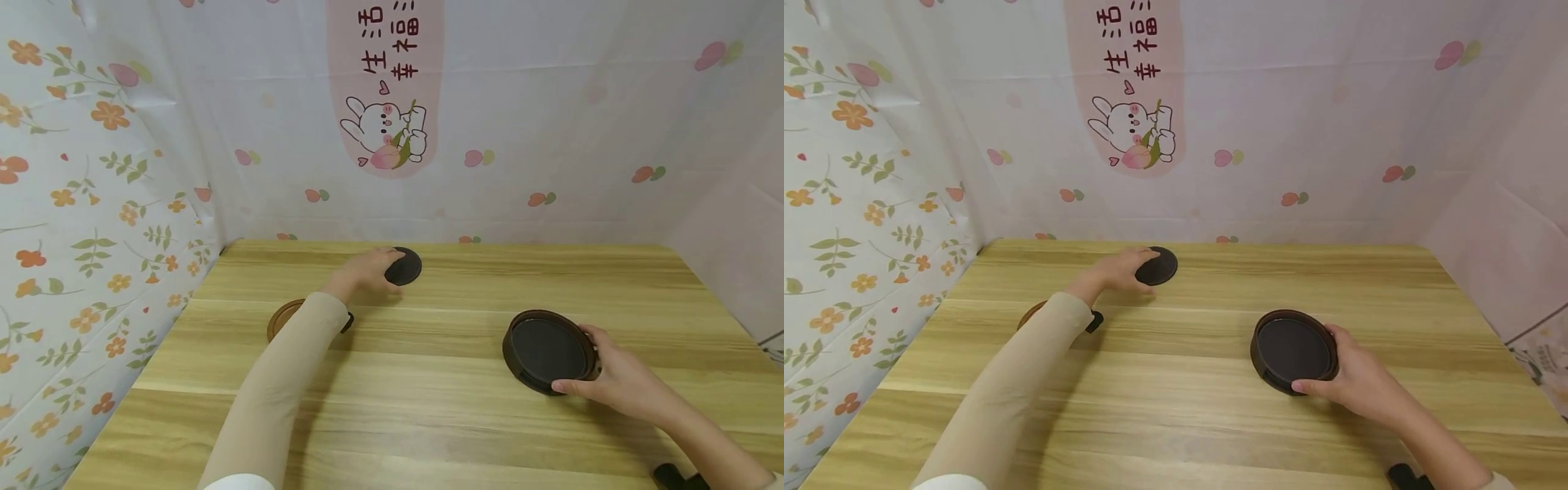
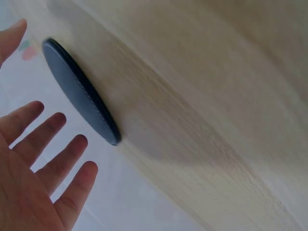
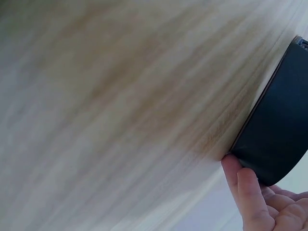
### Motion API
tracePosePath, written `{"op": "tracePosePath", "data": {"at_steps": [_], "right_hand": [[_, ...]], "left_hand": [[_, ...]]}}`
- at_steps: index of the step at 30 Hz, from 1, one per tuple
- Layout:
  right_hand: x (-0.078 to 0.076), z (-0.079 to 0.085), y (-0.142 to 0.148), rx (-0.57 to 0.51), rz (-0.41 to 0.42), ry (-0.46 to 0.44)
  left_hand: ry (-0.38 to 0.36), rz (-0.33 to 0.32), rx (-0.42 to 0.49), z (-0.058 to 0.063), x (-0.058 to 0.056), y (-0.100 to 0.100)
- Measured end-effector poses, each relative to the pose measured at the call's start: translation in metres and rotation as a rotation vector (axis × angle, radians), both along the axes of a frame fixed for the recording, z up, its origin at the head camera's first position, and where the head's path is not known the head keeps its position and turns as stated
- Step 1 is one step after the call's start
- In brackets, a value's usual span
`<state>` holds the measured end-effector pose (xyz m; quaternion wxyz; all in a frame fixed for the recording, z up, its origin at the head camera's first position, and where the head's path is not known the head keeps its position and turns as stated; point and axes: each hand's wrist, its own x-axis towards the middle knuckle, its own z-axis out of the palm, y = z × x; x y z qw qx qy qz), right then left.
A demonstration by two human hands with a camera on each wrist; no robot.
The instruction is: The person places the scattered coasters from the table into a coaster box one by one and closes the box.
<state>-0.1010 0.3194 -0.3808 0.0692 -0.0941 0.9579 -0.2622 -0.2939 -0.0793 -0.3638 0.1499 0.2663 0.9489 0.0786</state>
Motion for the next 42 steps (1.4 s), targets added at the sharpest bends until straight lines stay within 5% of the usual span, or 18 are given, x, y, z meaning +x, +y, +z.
{"op": "tracePosePath", "data": {"at_steps": [11, 21, 42], "right_hand": [[0.0, -0.001, 0.001, 0.001, -0.006, -0.017], [-0.001, 0.0, 0.0, 0.016, -0.005, -0.017], [-0.001, -0.002, 0.0, 0.015, 0.003, -0.013]], "left_hand": [[-0.063, 0.062, 0.039, -0.007, -0.017, -0.006], [-0.068, 0.144, 0.073, -0.012, -0.016, -0.009], [-0.009, 0.11, -0.03, -0.014, -0.026, 0.01]]}}
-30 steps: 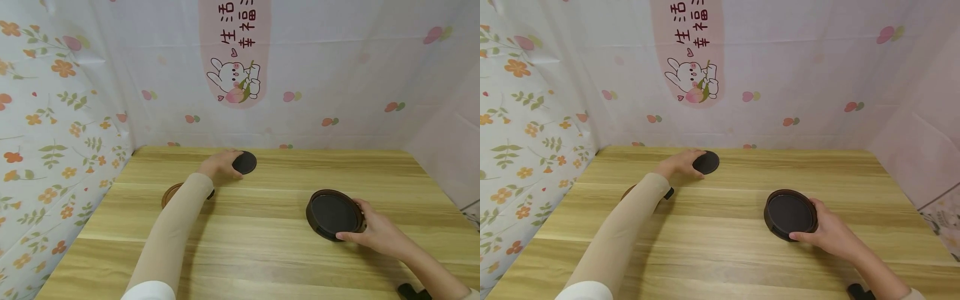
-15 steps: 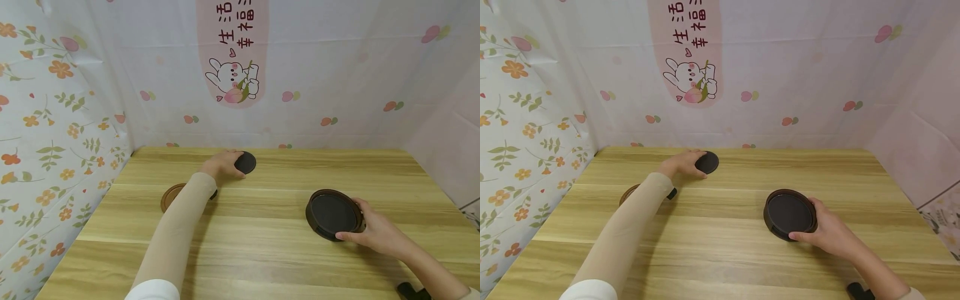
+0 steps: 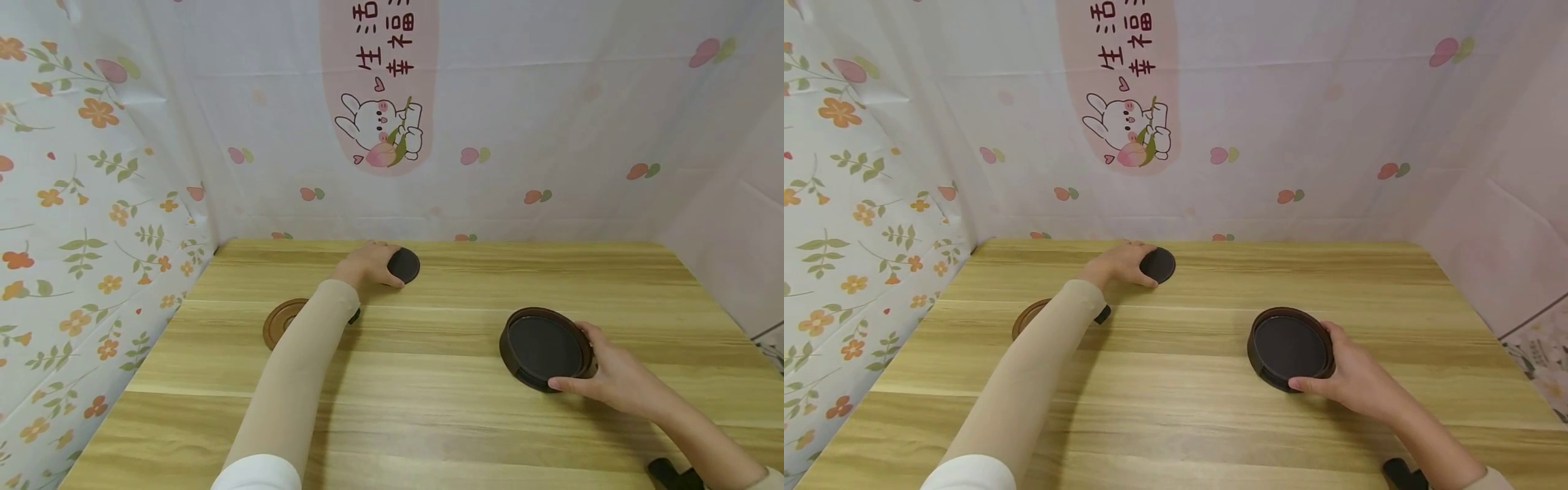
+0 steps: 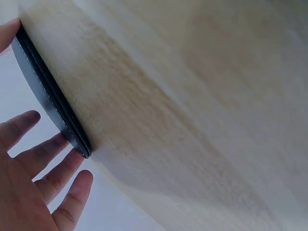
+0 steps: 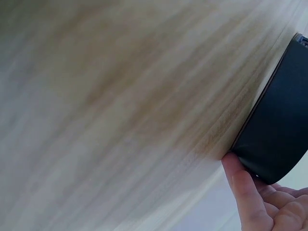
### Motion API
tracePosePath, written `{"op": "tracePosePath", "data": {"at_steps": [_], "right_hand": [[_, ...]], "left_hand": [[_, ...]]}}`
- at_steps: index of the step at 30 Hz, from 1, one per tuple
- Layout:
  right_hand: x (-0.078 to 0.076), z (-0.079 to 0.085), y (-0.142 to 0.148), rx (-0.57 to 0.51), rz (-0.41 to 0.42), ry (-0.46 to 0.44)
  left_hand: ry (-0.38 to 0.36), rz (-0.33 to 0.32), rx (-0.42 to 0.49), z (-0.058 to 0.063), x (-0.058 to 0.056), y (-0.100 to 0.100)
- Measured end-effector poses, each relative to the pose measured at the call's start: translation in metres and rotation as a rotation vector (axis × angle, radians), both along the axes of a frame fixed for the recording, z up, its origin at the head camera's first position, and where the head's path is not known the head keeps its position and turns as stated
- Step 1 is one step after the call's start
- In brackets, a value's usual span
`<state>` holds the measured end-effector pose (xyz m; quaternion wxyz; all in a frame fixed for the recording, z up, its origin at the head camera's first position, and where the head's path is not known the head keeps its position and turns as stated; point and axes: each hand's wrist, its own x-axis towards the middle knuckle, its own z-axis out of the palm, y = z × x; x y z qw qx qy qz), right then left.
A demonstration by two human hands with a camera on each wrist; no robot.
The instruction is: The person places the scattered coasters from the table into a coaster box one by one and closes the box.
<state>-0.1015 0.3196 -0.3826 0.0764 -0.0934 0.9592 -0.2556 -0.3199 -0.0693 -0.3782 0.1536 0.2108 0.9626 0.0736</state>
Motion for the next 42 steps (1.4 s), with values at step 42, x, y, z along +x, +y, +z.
{"op": "tracePosePath", "data": {"at_steps": [42], "right_hand": [[0.001, 0.002, 0.001, -0.012, 0.026, -0.012]], "left_hand": [[0.033, -0.117, -0.047, 0.007, 0.03, -0.012]]}}
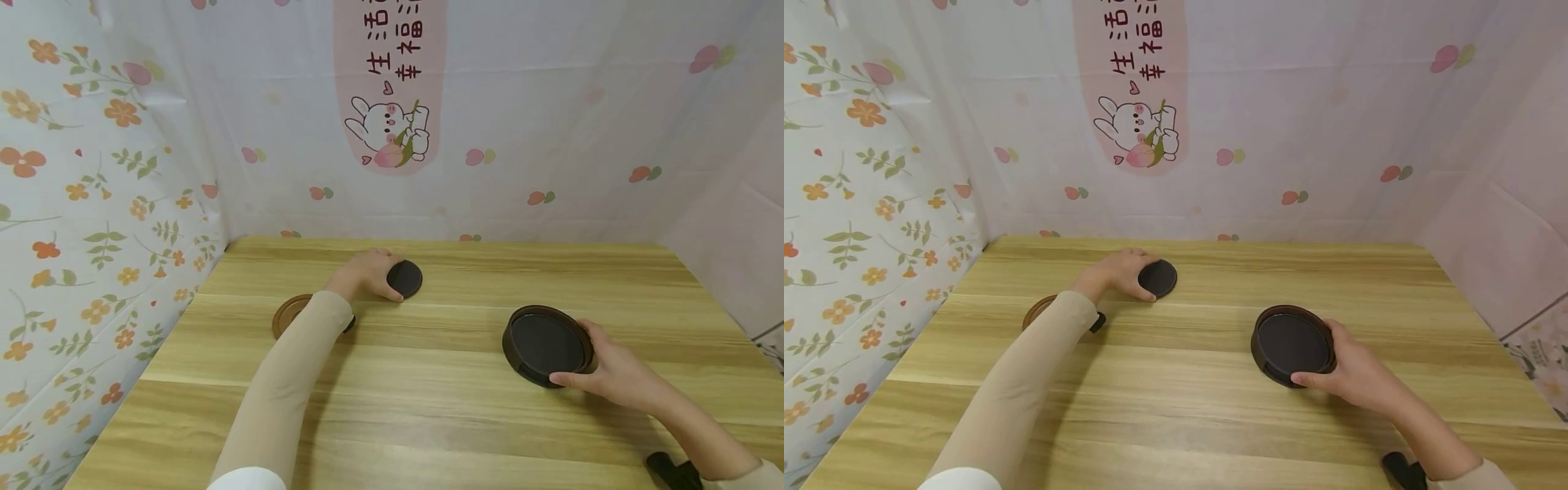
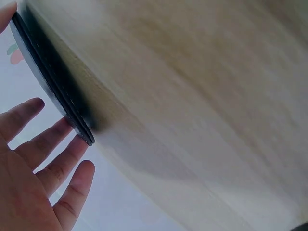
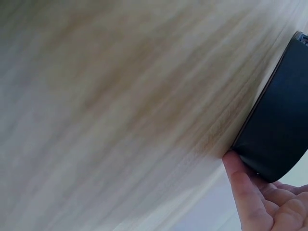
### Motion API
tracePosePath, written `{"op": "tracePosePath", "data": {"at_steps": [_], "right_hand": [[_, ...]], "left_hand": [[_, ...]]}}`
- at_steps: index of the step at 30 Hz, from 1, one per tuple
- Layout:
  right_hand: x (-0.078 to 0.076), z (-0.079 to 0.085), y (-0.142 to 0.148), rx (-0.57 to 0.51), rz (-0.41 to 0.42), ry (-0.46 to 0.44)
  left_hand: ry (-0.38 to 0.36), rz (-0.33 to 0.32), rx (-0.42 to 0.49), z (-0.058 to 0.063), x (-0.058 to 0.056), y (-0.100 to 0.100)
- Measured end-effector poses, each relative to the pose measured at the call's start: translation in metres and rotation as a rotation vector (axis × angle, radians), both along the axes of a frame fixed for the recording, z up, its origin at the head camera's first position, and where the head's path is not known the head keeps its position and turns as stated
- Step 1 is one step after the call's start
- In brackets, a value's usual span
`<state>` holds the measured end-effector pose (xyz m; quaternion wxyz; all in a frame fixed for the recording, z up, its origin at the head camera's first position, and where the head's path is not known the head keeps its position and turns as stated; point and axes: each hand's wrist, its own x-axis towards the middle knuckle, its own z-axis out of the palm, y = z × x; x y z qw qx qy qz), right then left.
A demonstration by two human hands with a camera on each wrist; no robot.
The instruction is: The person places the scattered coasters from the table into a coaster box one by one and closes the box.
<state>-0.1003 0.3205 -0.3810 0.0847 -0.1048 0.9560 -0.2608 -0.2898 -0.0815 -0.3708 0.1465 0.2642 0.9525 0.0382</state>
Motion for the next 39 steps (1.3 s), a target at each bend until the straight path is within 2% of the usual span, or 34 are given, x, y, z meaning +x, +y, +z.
{"op": "tracePosePath", "data": {"at_steps": [9, 16, 28, 39], "right_hand": [[0.001, 0.0, -0.003, 0.004, -0.005, -0.004], [0.0, 0.0, -0.003, -0.003, -0.001, -0.001], [0.001, -0.002, -0.002, -0.014, 0.003, 0.004], [0.0, -0.001, -0.002, -0.01, 0.0, 0.001]], "left_hand": [[0.014, -0.038, 0.005, 0.004, 0.008, 0.0], [0.038, -0.077, -0.027, 0.008, 0.013, 0.005], [0.084, -0.153, -0.061, 0.013, 0.024, 0.022], [0.112, -0.237, -0.042, 0.018, 0.034, 0.037]]}}
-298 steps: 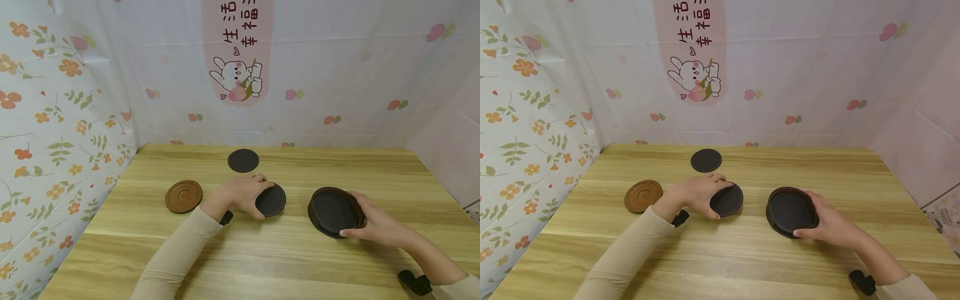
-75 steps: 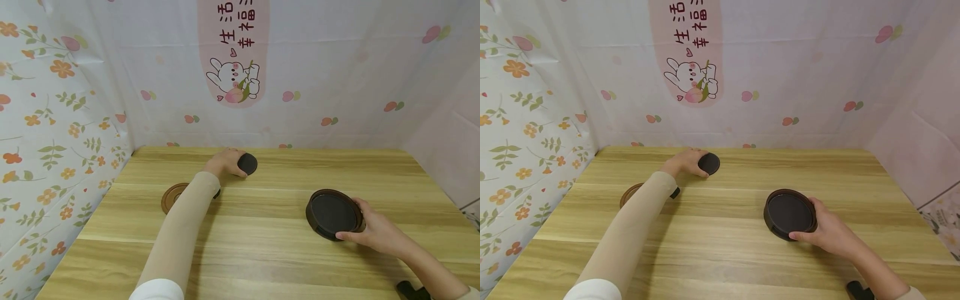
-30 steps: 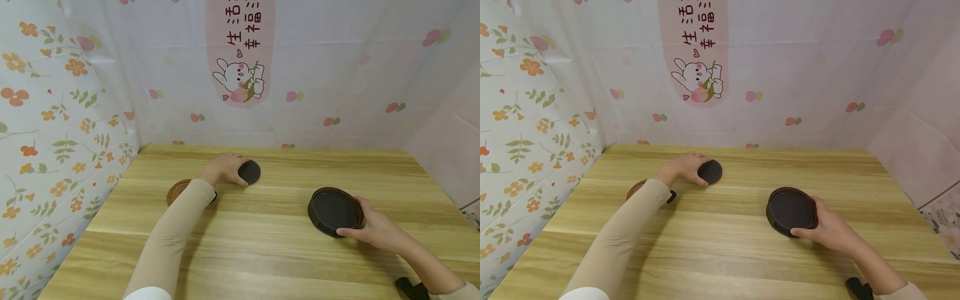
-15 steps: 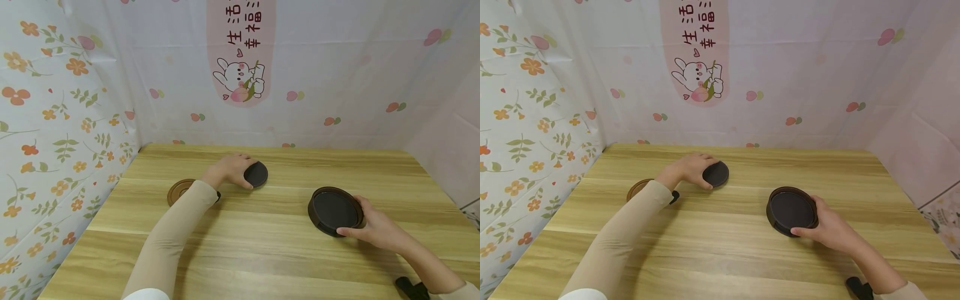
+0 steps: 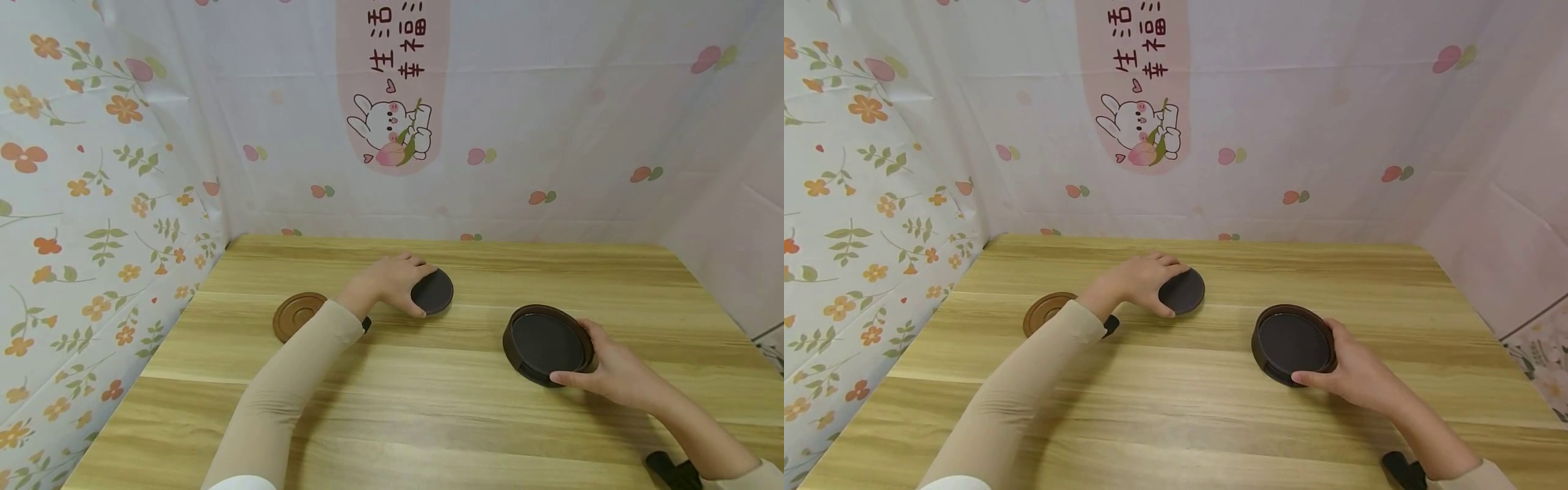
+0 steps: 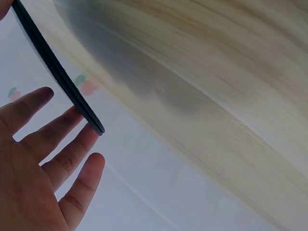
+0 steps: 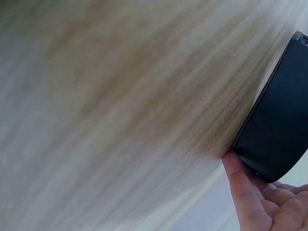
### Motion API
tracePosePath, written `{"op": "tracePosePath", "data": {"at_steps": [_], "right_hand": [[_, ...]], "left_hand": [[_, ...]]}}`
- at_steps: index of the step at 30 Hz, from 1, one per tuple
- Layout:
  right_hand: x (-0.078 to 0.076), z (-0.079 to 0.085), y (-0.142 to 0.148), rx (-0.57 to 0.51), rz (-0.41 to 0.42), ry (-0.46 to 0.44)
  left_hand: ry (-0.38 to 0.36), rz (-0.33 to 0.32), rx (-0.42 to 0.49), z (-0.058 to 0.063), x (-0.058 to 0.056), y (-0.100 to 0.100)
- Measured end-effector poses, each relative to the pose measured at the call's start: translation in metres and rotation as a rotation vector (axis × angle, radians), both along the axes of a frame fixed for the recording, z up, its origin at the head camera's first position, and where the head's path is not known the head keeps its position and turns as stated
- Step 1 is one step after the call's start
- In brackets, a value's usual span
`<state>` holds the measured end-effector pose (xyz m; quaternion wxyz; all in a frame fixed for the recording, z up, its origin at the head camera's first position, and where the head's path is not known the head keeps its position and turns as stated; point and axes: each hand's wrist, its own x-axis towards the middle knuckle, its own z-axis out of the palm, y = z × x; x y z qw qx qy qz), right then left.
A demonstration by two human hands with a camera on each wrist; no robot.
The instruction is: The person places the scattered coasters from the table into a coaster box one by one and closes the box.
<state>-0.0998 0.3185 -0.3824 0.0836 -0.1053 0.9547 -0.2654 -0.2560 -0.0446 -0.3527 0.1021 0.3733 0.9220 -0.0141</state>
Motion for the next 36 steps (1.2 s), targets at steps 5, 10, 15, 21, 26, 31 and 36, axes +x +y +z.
{"op": "tracePosePath", "data": {"at_steps": [5, 10, 15, 21, 26, 31, 36], "right_hand": [[0.0, 0.0, 0.0, 0.0, -0.005, 0.003], [0.0, 0.001, 0.0, -0.001, -0.005, 0.003], [0.0, 0.001, 0.0, 0.002, -0.005, 0.001], [0.0, 0.001, 0.0, 0.013, -0.009, -0.007], [0.0, 0.001, 0.001, 0.01, -0.013, -0.015], [0.0, 0.001, 0.002, 0.009, -0.013, -0.009], [0.0, 0.001, 0.002, 0.004, -0.009, 0.0]], "left_hand": [[0.006, -0.023, -0.008, 0.003, 0.006, 0.008], [-0.001, -0.038, 0.004, 0.006, 0.011, 0.017], [0.003, -0.061, 0.01, 0.008, 0.015, 0.027], [0.01, -0.098, 0.023, 0.007, 0.019, 0.04], [0.015, -0.113, 0.044, 0.007, 0.022, 0.051], [0.01, -0.131, 0.053, 0.012, 0.026, 0.061], [0.008, -0.155, 0.075, 0.012, 0.028, 0.071]]}}
